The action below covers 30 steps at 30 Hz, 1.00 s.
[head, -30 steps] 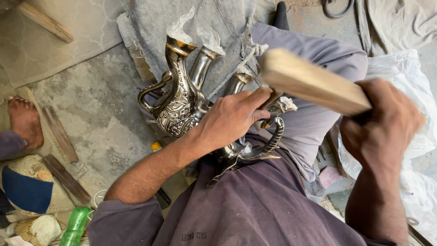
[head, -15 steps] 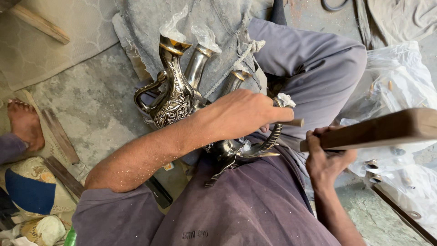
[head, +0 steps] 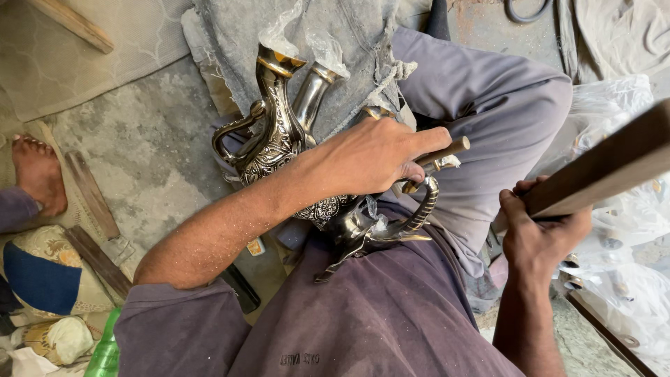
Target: The person holds a silver elephant-shaped metal sculpture on their lap and uses a chisel and wooden mallet to chip away at the surface. They repeatedly strike the chisel against the sculpture's legs and body while adjusting its position.
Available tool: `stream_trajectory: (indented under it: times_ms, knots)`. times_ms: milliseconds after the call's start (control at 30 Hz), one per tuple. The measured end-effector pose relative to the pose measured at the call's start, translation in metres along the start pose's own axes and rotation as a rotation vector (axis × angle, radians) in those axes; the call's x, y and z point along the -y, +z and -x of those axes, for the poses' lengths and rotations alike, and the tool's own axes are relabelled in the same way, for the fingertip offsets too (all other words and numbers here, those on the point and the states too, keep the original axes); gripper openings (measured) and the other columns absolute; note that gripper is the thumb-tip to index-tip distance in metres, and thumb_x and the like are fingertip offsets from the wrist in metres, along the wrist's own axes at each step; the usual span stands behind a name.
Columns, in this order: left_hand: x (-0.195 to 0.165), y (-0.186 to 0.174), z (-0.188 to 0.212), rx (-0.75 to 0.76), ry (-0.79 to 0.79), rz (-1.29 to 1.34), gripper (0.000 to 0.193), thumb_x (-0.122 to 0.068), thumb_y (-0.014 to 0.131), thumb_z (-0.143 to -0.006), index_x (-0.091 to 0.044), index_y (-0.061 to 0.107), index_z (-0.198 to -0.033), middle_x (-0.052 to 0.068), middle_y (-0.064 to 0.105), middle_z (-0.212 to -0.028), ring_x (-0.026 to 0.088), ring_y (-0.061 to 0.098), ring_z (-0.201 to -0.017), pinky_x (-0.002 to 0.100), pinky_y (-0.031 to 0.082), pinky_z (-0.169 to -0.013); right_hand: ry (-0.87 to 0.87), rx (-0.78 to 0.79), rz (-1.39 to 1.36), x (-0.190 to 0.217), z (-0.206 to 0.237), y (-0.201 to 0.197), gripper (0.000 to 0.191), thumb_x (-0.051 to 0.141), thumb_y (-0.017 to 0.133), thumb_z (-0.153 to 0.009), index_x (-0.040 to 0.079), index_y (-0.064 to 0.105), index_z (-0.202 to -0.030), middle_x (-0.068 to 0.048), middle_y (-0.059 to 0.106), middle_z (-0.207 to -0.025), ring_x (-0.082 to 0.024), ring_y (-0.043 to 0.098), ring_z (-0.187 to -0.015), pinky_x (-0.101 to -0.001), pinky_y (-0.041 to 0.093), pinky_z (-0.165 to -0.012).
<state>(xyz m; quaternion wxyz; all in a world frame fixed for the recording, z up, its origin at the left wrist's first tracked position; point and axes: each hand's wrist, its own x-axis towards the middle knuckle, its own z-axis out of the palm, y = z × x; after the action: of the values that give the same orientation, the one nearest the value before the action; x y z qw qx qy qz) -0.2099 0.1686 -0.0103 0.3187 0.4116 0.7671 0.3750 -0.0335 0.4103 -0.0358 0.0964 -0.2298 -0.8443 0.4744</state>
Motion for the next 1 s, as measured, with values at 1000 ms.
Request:
stream_trajectory:
  times_ms: [1000]
  knots:
    - [0.003,0.049,0.054,-0.568,-0.048,-0.039,0.040,-0.028,0.068,-0.103,-0.009,0.052,-0.135,0.010,0.066,-0.093,0.025,0.071,-0.079,0.039,0.059,-0.066,-0.293,0.237,0.309,0.111,-0.059,-0.021,0.025,0.010,0.074,-0.096,0.003,0.059,-0.114,-0.011,0.066,-0.098,-0.024,0.068,-0.083,-0.0368,0.051,-0.074]
